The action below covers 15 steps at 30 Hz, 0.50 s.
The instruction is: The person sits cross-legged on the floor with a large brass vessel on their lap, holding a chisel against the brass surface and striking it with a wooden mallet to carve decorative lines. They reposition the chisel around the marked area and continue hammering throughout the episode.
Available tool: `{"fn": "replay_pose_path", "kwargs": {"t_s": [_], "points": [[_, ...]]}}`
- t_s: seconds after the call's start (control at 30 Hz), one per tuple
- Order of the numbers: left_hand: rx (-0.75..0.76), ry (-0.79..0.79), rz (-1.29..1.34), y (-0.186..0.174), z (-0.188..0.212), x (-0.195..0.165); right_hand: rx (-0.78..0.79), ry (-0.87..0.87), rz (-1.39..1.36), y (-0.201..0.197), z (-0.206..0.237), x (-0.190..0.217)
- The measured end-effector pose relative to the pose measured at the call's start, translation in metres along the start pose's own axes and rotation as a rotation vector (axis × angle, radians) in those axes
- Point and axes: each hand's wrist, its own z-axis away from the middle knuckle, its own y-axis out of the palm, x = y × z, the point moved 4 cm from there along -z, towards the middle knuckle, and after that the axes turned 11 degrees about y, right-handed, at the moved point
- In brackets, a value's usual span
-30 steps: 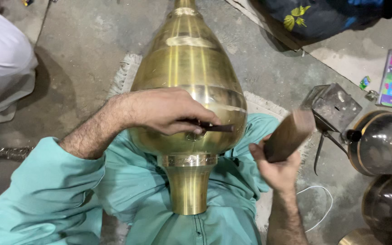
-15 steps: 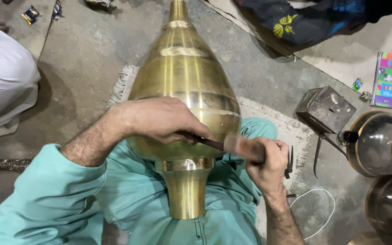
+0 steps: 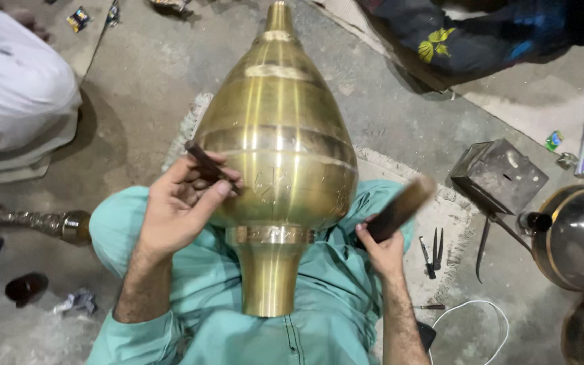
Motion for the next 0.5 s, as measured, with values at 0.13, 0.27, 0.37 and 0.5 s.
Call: {"fn": "replay_pose_path", "kwargs": {"t_s": [0.13, 0.27, 0.37, 0.5], "points": [[0.026, -0.036, -0.024, 0.014, 0.004, 0.000, 0.038, -0.009, 0.012, -0.002, -0.004, -0.001], [0.021, -0.059, -0.054, 0.028, -0.005, -0.001, 0.161, -0.098, 0.029, -0.006, -0.002, 0.013], [0.009, -0.052, -0.096, 0.039, -0.016, -0.002, 0.225, -0.027, 0.028, -0.008, -0.008, 0.021], [0.069, -0.008, -0.194, 0.048, -0.034, -0.010, 0.194, -0.101, 0.183, -0.018, -0.016, 0.038]]}}
